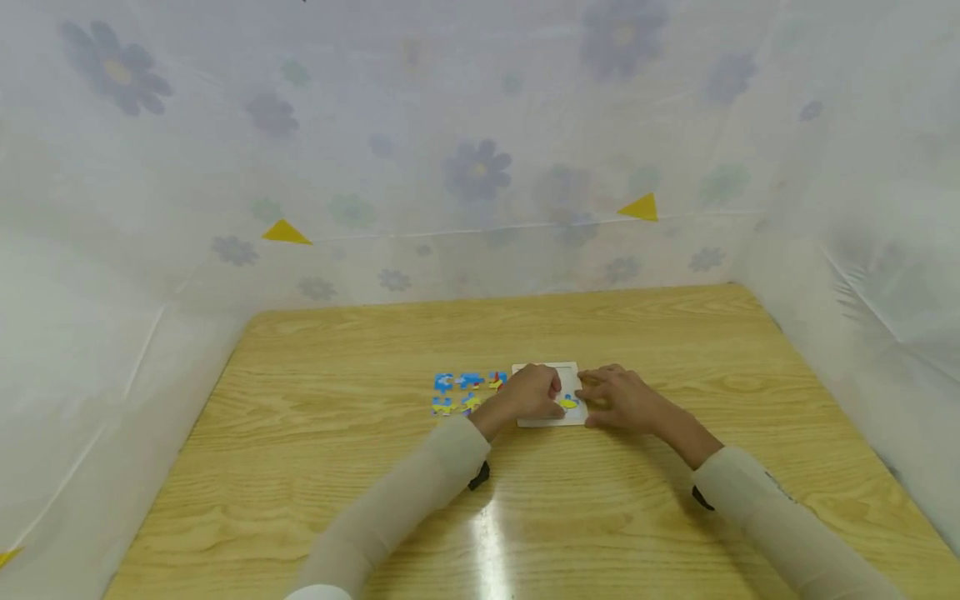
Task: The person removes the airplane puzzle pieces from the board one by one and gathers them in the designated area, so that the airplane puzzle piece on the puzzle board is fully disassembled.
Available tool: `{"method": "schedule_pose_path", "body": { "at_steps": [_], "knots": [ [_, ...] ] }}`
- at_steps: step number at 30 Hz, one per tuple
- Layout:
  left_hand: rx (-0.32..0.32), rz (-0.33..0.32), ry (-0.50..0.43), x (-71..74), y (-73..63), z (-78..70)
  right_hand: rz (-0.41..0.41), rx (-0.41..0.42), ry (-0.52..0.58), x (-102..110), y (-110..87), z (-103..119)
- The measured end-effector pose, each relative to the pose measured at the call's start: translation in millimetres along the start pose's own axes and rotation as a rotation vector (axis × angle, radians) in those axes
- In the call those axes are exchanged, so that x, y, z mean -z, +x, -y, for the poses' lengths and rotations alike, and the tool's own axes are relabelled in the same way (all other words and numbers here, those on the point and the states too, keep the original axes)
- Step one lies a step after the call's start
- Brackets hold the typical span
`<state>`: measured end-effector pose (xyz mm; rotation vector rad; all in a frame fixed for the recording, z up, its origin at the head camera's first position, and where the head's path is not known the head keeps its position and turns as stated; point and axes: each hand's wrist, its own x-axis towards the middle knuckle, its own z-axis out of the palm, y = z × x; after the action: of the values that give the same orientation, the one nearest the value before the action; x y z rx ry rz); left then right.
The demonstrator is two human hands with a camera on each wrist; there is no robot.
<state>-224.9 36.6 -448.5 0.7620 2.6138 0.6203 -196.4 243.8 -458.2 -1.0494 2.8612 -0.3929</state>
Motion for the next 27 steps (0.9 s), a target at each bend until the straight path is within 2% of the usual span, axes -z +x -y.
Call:
{"method": "schedule_pose_path", "body": {
  "at_steps": [4, 11, 17, 27],
  "knots": [
    [0.001, -0.015, 0.022, -4.0, 3.2, -2.6, -0.004, 0.001, 0.012, -0.5, -0.7, 0.4],
    [0.039, -0.017, 0.072, -8.4, 5.2, -7.8, -0.007, -0.015, 0.053, -2.8, -1.4, 0.2],
    [0.006, -0.009, 0.094, -10.4, 7.0, -8.5, -0.011, 0.0, 0.041, -5.2, -0.5, -2.4],
    [-0.009, 0.0, 0.08, -9.7, 7.8, -9.4, -0.014, 0.007, 0.028, -5.2, -0.1, -3.0]
  ]
}}
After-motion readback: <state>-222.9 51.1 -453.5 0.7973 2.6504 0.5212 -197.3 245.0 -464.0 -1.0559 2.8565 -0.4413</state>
